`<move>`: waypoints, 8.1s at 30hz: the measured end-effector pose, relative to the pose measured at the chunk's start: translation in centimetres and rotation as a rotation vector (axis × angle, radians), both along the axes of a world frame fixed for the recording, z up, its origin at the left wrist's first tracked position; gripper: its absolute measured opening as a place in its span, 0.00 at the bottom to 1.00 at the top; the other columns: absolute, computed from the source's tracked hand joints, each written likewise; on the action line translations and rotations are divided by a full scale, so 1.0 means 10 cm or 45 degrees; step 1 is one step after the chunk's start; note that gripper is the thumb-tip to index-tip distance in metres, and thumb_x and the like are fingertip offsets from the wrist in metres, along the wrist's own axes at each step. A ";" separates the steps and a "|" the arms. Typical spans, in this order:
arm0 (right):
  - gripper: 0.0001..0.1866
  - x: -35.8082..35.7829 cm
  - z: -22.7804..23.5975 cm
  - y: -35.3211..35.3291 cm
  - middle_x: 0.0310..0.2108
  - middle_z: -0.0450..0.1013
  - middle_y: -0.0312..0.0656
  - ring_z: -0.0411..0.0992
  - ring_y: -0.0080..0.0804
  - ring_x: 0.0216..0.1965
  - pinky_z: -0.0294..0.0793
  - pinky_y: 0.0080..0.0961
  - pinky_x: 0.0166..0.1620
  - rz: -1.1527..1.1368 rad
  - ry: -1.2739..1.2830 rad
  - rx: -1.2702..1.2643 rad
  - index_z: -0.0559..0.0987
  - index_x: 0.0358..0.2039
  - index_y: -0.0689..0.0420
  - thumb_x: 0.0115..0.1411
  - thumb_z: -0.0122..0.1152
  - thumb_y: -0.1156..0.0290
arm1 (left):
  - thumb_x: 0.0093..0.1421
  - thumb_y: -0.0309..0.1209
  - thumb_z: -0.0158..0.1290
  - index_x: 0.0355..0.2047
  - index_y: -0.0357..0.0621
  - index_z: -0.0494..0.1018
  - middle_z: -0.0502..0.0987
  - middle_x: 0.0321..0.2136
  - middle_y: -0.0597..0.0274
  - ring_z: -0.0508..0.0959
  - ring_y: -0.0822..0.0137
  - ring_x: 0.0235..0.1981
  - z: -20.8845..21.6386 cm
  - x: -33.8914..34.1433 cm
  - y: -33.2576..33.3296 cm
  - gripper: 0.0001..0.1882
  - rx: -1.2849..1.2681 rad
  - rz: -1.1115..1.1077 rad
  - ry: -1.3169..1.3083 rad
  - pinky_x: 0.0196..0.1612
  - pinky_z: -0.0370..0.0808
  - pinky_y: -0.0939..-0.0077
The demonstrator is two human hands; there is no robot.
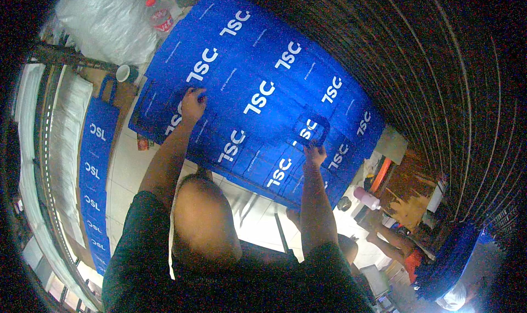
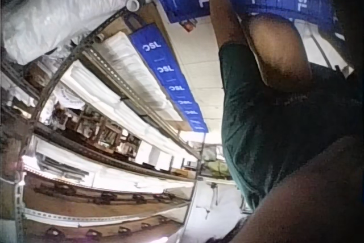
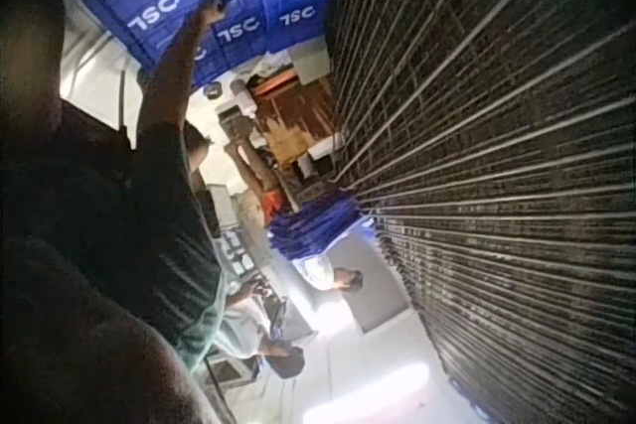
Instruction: The person sits on the floor and repeatedly folds blue reusable shopping bags. They pick up a bag, fold it flat, and place it on a growing stack on their lap. Another person in the background is also handling similar bags.
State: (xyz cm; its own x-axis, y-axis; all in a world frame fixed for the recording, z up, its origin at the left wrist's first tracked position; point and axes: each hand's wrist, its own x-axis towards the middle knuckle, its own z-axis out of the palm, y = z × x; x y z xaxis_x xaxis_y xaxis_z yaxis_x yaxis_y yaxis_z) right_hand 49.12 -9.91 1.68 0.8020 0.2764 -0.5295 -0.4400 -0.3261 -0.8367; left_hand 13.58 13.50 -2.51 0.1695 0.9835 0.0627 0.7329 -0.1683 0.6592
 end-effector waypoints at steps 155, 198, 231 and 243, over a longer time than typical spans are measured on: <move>0.29 0.78 -0.42 -1.28 0.46 0.66 0.52 0.66 0.41 0.47 0.66 0.29 0.48 0.600 -0.808 -0.468 0.66 0.51 0.58 0.45 0.60 0.80 | 0.46 0.29 0.54 0.33 0.49 0.74 0.75 0.35 0.56 0.74 0.55 0.38 0.43 1.74 -1.15 0.12 -0.447 -0.081 0.356 0.40 0.72 0.63; 0.39 -0.49 4.39 -7.08 0.52 0.59 0.58 0.63 0.54 0.50 0.62 0.48 0.49 -1.842 -0.655 -1.480 0.40 0.61 0.53 0.56 0.46 0.53 | 0.64 0.36 0.30 0.33 0.19 0.70 0.67 0.48 0.42 0.69 0.48 0.46 2.90 1.51 -1.87 0.27 0.153 -0.898 -0.399 0.49 0.64 0.66; 0.11 2.36 5.99 -5.11 0.28 0.72 0.39 0.69 0.21 0.28 0.68 0.19 0.35 -0.883 -2.033 0.317 0.73 0.35 0.62 0.53 0.58 0.69 | 0.42 0.09 0.37 0.29 0.33 0.70 0.72 0.15 0.61 0.69 0.74 0.13 2.64 1.00 -3.27 0.17 -0.292 -0.958 -0.598 0.19 0.65 0.82; 0.46 3.95 6.80 -5.39 0.55 0.41 0.71 0.51 0.63 0.54 0.59 0.49 0.54 -0.767 -0.503 1.328 0.47 0.59 0.59 0.50 0.54 0.43 | 0.46 0.25 0.57 0.28 0.40 0.72 0.74 0.20 0.62 0.72 0.74 0.19 2.71 0.92 -3.05 0.08 -0.865 -0.776 -0.408 0.23 0.70 0.82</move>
State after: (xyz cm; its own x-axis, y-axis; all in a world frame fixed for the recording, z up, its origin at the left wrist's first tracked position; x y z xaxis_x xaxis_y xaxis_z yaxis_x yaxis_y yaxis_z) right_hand 88.66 -63.79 69.68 0.9987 -0.0458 0.0225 0.0488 0.7292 -0.6825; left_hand 22.76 -17.04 24.62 0.7365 0.5761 -0.3545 0.4140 0.0306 0.9098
